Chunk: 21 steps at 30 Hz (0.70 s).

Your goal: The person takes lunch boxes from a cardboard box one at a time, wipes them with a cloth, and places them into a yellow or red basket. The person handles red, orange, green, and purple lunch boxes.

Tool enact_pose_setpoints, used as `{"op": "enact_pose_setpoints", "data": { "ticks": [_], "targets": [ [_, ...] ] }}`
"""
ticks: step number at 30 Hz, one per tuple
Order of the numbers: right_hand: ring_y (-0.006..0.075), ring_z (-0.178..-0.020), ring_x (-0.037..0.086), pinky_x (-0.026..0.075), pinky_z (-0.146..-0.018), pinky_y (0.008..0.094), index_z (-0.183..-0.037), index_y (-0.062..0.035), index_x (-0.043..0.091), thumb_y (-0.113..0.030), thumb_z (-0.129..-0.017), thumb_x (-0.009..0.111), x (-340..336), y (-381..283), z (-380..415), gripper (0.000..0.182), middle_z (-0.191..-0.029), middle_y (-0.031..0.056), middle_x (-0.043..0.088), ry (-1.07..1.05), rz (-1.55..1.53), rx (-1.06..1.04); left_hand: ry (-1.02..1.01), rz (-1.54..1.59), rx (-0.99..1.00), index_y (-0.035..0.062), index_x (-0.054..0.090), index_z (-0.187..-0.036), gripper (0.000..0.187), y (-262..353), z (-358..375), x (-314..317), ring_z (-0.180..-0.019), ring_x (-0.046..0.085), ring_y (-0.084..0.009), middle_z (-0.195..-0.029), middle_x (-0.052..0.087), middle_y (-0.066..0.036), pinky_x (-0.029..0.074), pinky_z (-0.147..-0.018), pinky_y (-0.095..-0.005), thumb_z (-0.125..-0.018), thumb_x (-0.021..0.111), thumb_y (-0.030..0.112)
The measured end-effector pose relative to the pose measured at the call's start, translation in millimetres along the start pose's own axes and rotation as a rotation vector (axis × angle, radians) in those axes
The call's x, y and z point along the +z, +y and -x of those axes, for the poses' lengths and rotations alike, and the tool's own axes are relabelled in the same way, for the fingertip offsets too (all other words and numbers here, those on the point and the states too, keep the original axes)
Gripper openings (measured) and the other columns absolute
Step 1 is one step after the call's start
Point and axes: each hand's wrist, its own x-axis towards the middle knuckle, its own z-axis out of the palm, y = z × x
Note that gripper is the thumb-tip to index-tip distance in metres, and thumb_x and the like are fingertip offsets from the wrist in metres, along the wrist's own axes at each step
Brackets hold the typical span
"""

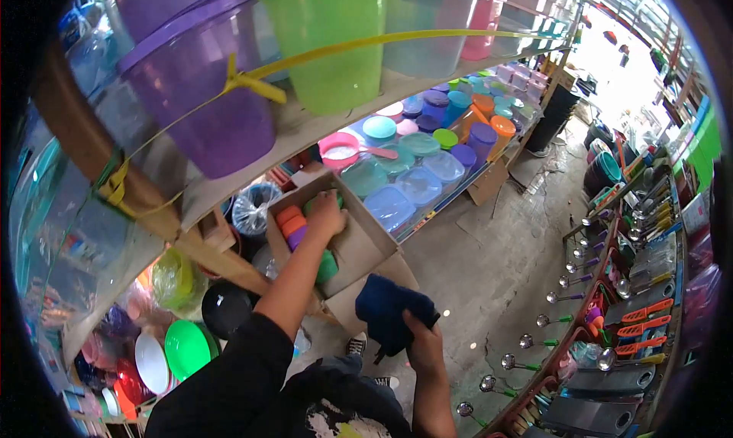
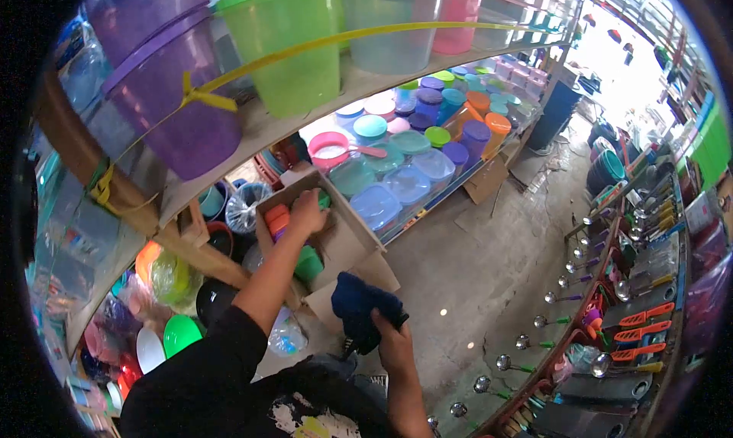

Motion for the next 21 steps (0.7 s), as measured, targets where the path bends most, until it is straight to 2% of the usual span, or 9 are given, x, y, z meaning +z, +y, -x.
{"op": "enact_pose_setpoints", "data": {
  "ticks": [2, 5, 7, 10, 13, 16, 17, 18, 21],
  "targets": [
    [0.0258, -0.109, 0.063, 0.050, -0.098, 0.0385, -0.123, 0.0050, 0.057, -0.005, -0.090, 0.064, -3, 0, -3, 0.035, -0.117, 0.0136, 0.065, 0.022, 0.030, -0.020, -0.129, -0.329, -0.045, 0.0051, 0.055, -0.126, 0.046, -19, -32, 10, -0.117, 0.056, -0.0389, -0.126, 0.055, -0.022, 0.047, -0.098, -0.0505, -0.082, 0.066, 0.015],
    [0.0261, -0.105, 0.064, 0.051, -0.094, 0.0367, -0.123, 0.0033, 0.057, -0.006, -0.086, 0.067, -13, 0, -1, 0.039, -0.116, 0.0128, 0.065, 0.105, 0.055, 0.033, -0.086, -0.372, 0.002, 0.0070, 0.055, -0.124, 0.045, -41, -44, 27, -0.116, 0.056, -0.0389, -0.121, 0.055, -0.020, 0.047, -0.096, -0.0523, -0.079, 0.064, 0.008],
    [0.0261, -0.105, 0.064, 0.051, -0.094, 0.0367, -0.122, 0.0033, 0.058, -0.006, -0.085, 0.068, -17, -4, 0, 0.039, -0.115, 0.0129, 0.065, 0.169, 0.055, 0.046, -0.097, -0.491, -0.067, 0.0061, 0.057, -0.119, 0.043, -39, -39, 30, -0.114, 0.055, -0.0381, -0.117, 0.055, -0.018, 0.048, -0.092, -0.0522, -0.078, 0.067, 0.009],
    [0.0267, -0.103, 0.065, 0.052, -0.092, 0.0367, -0.119, 0.0031, 0.058, -0.004, -0.082, 0.069, -29, -4, 1, 0.040, -0.112, 0.0138, 0.066, 0.231, 0.015, 0.060, 0.015, -0.479, -0.103, 0.0042, 0.059, -0.113, 0.040, -51, -47, 47, -0.113, 0.055, -0.0368, -0.117, 0.054, -0.018, 0.050, -0.090, -0.0496, -0.076, 0.072, 0.012],
    [0.0236, -0.100, 0.064, 0.051, -0.090, 0.0345, -0.119, 0.0015, 0.059, -0.006, -0.085, 0.067, -37, -10, 6, 0.035, -0.109, 0.0102, 0.067, 0.278, 0.011, 0.111, 0.029, -0.448, -0.100, 0.0028, 0.059, -0.107, 0.041, -62, -43, 50, -0.109, 0.056, -0.0362, -0.116, 0.054, -0.018, 0.051, -0.089, -0.0469, -0.073, 0.077, 0.016],
    [0.0238, -0.099, 0.064, 0.050, -0.090, 0.0340, -0.119, 0.0014, 0.059, -0.007, -0.086, 0.067, -55, -10, 10, 0.036, -0.109, 0.0104, 0.067, 0.231, 0.049, 0.075, 0.021, -0.446, -0.184, 0.0023, 0.058, -0.109, 0.048, -44, -38, 33, -0.110, 0.056, -0.0362, -0.116, 0.055, -0.018, 0.051, -0.090, -0.0462, -0.070, 0.080, 0.019],
    [0.0233, -0.099, 0.064, 0.050, -0.090, 0.0338, -0.120, 0.0012, 0.058, -0.007, -0.086, 0.067, -58, -12, 13, 0.036, -0.110, 0.0102, 0.066, 0.244, 0.037, 0.099, 0.011, -0.379, -0.218, 0.0019, 0.055, -0.115, 0.056, -40, -38, 26, -0.112, 0.056, -0.0366, -0.118, 0.056, -0.019, 0.051, -0.090, -0.0467, -0.068, 0.081, 0.020],
    [0.0228, -0.099, 0.064, 0.049, -0.091, 0.0336, -0.120, 0.0010, 0.058, -0.007, -0.086, 0.066, -62, -14, 15, 0.036, -0.110, 0.0099, 0.066, 0.254, 0.024, 0.124, 0.017, -0.375, -0.215, 0.0019, 0.055, -0.115, 0.056, -34, -35, 22, -0.112, 0.056, -0.0366, -0.118, 0.056, -0.019, 0.051, -0.090, -0.0467, -0.068, 0.081, 0.020],
    [0.0228, -0.101, 0.063, 0.049, -0.092, 0.0348, -0.121, 0.0008, 0.057, -0.007, -0.086, 0.065, -70, -19, 26, 0.036, -0.111, 0.0098, 0.065, 0.270, 0.080, 0.058, 0.156, -0.182, -0.170, 0.0008, 0.051, -0.119, 0.064, 16, 2, -27, -0.111, 0.056, -0.0395, -0.120, 0.057, -0.021, 0.051, -0.091, -0.0448, -0.066, 0.082, 0.021]
  ]
}}
